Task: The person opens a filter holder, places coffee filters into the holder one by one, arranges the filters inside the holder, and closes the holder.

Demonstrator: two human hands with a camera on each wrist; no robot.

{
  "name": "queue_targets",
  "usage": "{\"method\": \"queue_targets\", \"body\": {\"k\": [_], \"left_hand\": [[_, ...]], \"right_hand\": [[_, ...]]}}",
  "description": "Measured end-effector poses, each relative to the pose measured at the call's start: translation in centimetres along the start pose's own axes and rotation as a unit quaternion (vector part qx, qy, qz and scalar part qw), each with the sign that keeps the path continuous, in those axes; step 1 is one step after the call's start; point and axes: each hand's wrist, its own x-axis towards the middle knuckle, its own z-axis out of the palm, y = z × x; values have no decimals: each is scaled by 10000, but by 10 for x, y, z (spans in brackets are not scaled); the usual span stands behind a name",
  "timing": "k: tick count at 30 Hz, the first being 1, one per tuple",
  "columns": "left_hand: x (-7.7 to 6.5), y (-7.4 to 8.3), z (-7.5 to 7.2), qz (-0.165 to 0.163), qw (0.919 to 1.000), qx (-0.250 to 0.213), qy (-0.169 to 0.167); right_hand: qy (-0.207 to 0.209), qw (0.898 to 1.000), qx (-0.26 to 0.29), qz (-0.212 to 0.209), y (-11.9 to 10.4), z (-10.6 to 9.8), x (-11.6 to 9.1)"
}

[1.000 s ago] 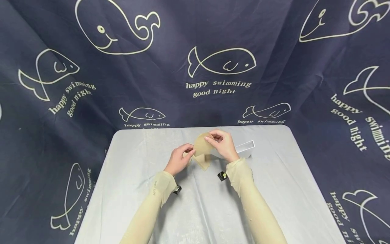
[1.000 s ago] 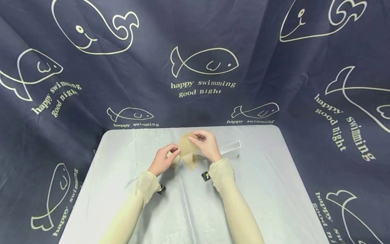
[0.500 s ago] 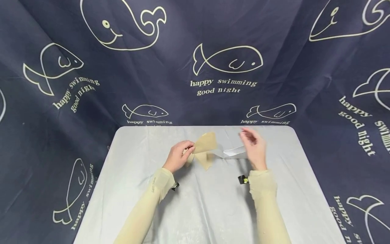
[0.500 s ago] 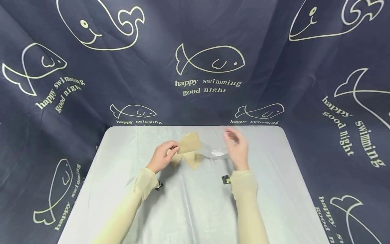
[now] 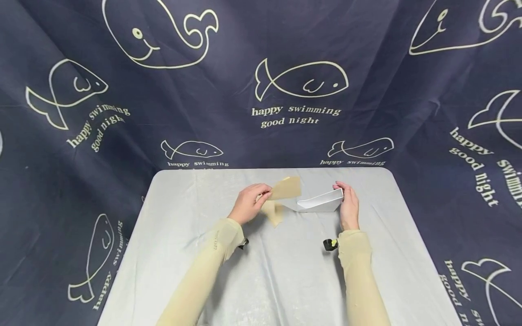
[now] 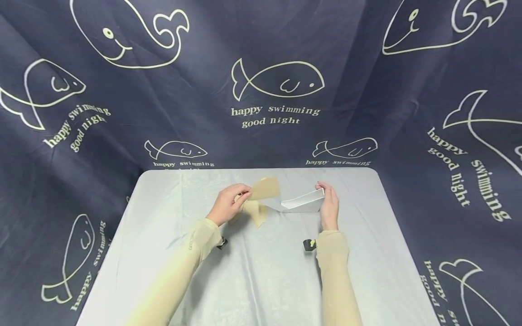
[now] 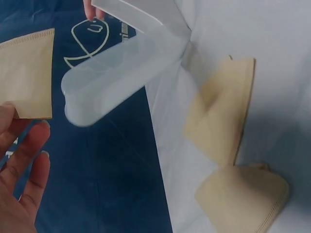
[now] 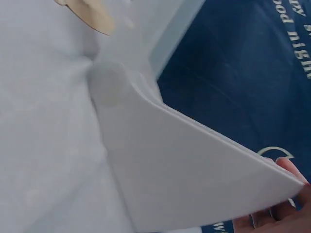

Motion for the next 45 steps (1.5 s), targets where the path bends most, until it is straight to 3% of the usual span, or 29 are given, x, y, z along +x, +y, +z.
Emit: {"method": "queue_targets", "body": {"k": [4, 9, 17, 22, 26, 33, 39, 45], "left_hand": [[11, 8, 14, 54, 9999, 79, 28], [25, 23, 31, 48, 9997, 227, 107], [45, 41, 58, 57, 9939, 1069, -280], [51, 47, 76, -47, 9869, 1543, -464], [53, 51, 86, -116, 9802, 1940, -374], [55, 58, 93, -281, 9731, 2247, -424], [59, 63, 102, -330, 9584, 2740, -729], [63, 70, 109, -373, 9265, 3495, -1343]], "right_hand": [[17, 9998, -187, 5, 2, 5, -3], [76, 9997, 7, 222, 24, 5, 8], [227, 9994, 83, 228, 46, 8, 19], [350, 9989, -289, 144, 49, 8, 18], [379, 9985, -371, 116, 50, 9, 18], [292, 9980, -543, 170, 47, 5, 17], [94, 9981, -473, 376, 30, 4, 14], [250, 9982, -531, 124, 48, 6, 19]]}}
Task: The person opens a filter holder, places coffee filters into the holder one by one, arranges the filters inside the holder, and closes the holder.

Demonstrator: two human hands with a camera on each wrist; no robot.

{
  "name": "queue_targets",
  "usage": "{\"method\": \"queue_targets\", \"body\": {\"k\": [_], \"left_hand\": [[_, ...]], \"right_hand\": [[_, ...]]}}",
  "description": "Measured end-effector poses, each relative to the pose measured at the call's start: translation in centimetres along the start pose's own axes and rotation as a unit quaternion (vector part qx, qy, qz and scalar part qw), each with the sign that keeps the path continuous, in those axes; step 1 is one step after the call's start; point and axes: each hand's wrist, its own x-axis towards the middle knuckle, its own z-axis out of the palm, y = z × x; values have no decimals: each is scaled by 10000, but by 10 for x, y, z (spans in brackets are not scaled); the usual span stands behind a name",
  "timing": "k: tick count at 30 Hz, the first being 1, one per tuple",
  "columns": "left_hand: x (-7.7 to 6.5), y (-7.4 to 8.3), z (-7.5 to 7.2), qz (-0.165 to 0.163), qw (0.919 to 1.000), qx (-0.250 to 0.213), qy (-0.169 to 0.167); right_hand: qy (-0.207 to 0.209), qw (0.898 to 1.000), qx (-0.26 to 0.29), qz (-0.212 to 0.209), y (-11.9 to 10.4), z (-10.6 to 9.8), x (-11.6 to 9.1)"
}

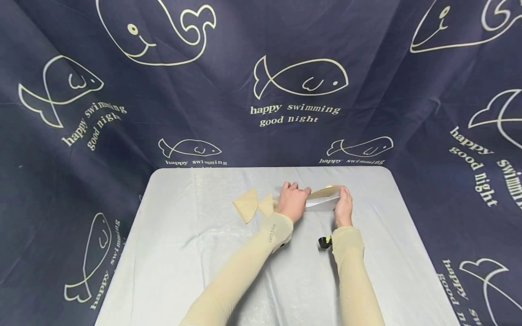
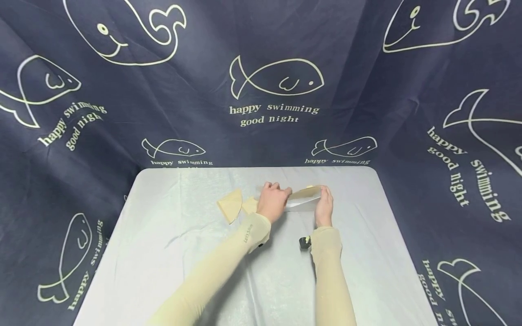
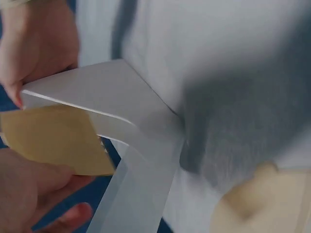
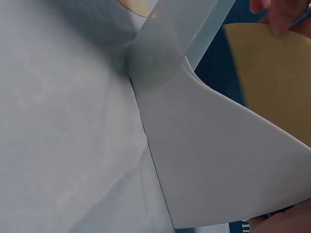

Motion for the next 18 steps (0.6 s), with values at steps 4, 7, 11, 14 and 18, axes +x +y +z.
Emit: {"method": "queue_targets", "body": {"k": [4, 7, 11, 14, 18], "left_hand": [[2, 7, 2, 53, 9988, 392, -293], [3, 10, 5, 65, 9978, 460, -475], [2, 16, 10, 29, 9973, 488, -557], [0, 20, 13, 40, 9974, 540, -471], [-1, 25, 16, 56, 9971, 639, -412]], "right_hand": [[128, 9995, 177, -227, 4, 2, 1], [122, 9993, 241, -271, 3, 2, 2], [13, 9995, 254, -185, -6, 0, -2], [-47, 9996, 167, -214, -20, -1, -9], [-87, 9994, -65, -323, -35, -1, -19]]}}
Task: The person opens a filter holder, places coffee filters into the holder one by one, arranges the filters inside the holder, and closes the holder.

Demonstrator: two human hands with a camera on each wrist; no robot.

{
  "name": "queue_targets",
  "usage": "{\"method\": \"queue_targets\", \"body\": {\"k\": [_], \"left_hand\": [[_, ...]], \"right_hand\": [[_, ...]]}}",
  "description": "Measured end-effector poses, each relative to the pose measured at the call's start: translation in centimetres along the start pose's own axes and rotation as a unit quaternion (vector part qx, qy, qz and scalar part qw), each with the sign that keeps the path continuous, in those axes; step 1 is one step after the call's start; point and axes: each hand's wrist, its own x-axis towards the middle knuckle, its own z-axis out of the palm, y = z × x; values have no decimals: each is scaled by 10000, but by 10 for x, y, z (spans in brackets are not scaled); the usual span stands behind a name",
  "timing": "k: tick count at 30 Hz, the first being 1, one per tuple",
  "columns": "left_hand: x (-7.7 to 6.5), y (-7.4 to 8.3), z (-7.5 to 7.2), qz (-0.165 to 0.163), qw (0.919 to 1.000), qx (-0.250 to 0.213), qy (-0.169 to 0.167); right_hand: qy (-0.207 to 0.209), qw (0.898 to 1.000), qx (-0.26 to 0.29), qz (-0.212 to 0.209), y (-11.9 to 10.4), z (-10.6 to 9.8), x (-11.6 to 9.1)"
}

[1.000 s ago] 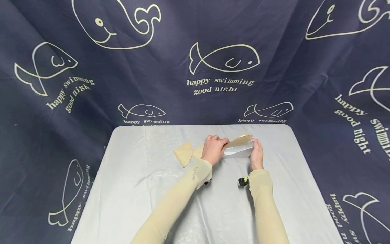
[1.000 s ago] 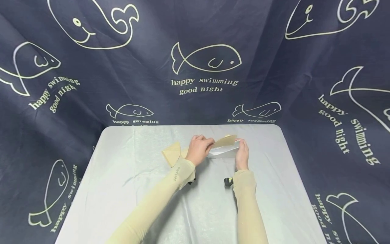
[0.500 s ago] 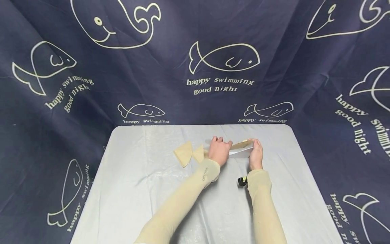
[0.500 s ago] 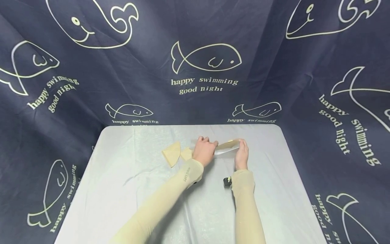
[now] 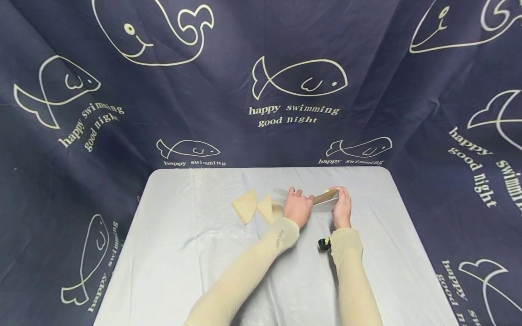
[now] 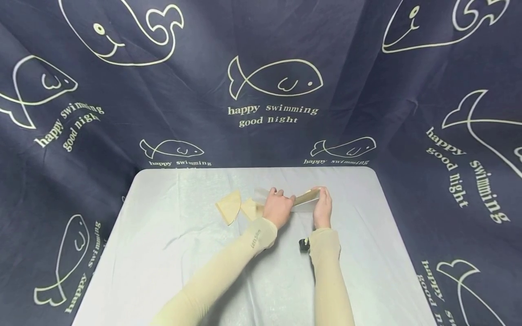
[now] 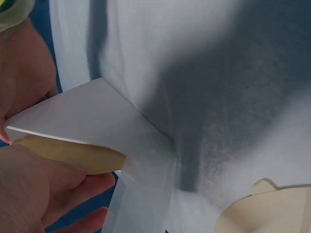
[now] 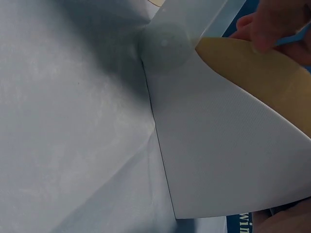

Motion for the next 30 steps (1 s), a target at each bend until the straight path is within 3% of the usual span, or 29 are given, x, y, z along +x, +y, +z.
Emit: {"method": "queue_targets", "body": {"k": [13, 17, 24, 30], "left_hand": [[3, 0, 14, 85, 9993, 207, 287], [3, -3, 14, 223, 9985, 268, 423], [1, -8, 14, 385, 9981, 274, 383], [-3, -13, 5, 464, 9972, 142, 564]], "right_hand": [[-102, 9999, -41, 89, -3, 1, -1], [-73, 9998, 14, 201, -3, 0, 0], [-144, 9997, 35, 194, -3, -2, 1], [-110, 9997, -84, 190, -4, -2, 0]]}}
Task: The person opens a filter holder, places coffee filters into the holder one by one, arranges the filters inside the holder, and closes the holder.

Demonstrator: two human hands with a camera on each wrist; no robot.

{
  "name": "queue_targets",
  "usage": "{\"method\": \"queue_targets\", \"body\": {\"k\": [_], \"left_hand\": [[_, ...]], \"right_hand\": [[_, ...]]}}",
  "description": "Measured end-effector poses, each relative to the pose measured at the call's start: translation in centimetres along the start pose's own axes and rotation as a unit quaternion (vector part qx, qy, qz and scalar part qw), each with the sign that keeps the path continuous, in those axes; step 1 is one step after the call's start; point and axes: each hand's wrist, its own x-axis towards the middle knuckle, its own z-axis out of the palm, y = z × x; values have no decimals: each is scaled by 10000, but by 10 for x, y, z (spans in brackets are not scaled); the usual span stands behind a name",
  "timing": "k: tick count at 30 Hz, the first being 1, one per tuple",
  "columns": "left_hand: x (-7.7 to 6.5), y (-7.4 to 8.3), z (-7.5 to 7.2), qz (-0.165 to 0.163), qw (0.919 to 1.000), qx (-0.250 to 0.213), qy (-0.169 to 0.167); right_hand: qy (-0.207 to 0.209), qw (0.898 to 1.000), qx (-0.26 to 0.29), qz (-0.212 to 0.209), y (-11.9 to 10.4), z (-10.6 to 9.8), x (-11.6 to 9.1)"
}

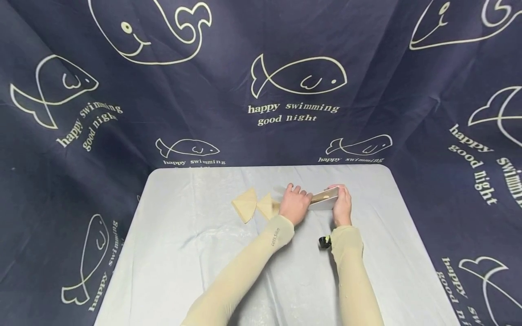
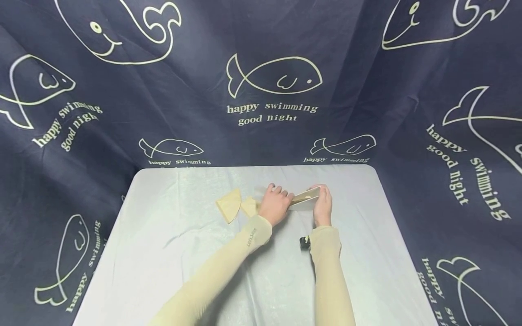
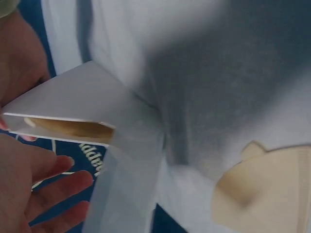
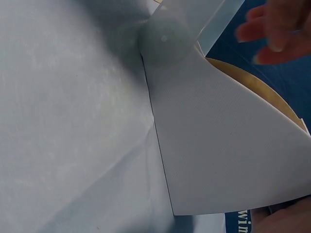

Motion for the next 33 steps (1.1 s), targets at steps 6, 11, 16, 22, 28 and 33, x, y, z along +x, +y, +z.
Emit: {"method": "queue_targets", "body": {"k": [6, 11, 16, 22, 28, 33], "left_hand": [[-6, -17, -19, -129, 9988, -357, 311], [-22, -52, -30, -679, 9846, -964, 1289], [-54, -96, -22, -1446, 9610, -1485, 1829], [-92, -139, 10, -2181, 9490, -1805, 1386], [-126, -169, 46, -3123, 9184, -2387, 455], [-147, -176, 68, -3525, 8879, -2938, -326]], "right_hand": [[5, 9998, -185, -64, 24, -3, 13], [-91, 9996, -246, -49, 9, -3, 6], [-347, 9992, -219, 4, 0, 1, -1], [-281, 9991, -298, 53, 27, -4, 12], [-218, 9995, -228, -17, 18, -5, 11], [-241, 9992, -305, -96, -2, -4, -2]]}}
